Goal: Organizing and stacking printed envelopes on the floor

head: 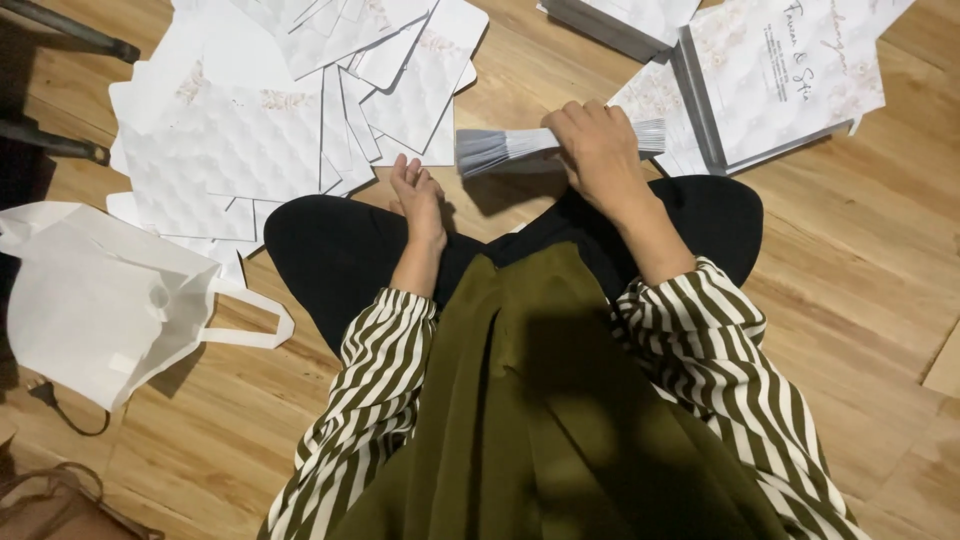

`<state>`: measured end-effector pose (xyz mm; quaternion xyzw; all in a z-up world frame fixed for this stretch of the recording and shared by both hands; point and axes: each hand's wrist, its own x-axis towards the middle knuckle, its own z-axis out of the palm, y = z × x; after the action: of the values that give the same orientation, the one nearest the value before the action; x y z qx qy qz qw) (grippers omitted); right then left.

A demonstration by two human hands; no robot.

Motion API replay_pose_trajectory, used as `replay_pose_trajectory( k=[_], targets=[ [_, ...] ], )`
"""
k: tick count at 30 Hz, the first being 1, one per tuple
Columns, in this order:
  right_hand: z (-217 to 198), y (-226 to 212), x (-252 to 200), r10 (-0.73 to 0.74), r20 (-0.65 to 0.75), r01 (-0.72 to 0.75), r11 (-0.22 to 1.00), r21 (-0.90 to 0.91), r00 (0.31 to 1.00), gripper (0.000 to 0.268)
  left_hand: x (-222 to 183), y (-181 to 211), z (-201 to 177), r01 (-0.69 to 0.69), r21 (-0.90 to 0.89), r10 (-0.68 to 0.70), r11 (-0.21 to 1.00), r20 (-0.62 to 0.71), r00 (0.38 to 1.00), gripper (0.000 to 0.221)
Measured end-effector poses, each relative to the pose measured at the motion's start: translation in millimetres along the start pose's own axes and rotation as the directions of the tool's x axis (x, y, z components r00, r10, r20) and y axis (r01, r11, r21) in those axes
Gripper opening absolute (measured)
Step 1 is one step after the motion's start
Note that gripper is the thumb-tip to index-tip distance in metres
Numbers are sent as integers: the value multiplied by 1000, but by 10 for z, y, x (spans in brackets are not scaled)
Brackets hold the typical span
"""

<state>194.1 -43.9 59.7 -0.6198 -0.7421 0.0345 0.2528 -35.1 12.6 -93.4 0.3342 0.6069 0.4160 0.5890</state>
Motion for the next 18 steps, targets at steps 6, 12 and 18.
replay_pose_trajectory(
  k=[6,12,18],
  targets=[
    [-3,250,-164,224,47,-157,508,847,974,47,285,-137,64,-98,-7,92,995,399,912,50],
    [1753,1219,-1041,417,44,-361,723,589,908,39,-29,578,347,-631,393,309,669,625,717,46],
    [1598,1098,-941,423,-18,-295,661,690,906,41,115,271,293,-592,411,287,693,596,750,41]
  ],
)
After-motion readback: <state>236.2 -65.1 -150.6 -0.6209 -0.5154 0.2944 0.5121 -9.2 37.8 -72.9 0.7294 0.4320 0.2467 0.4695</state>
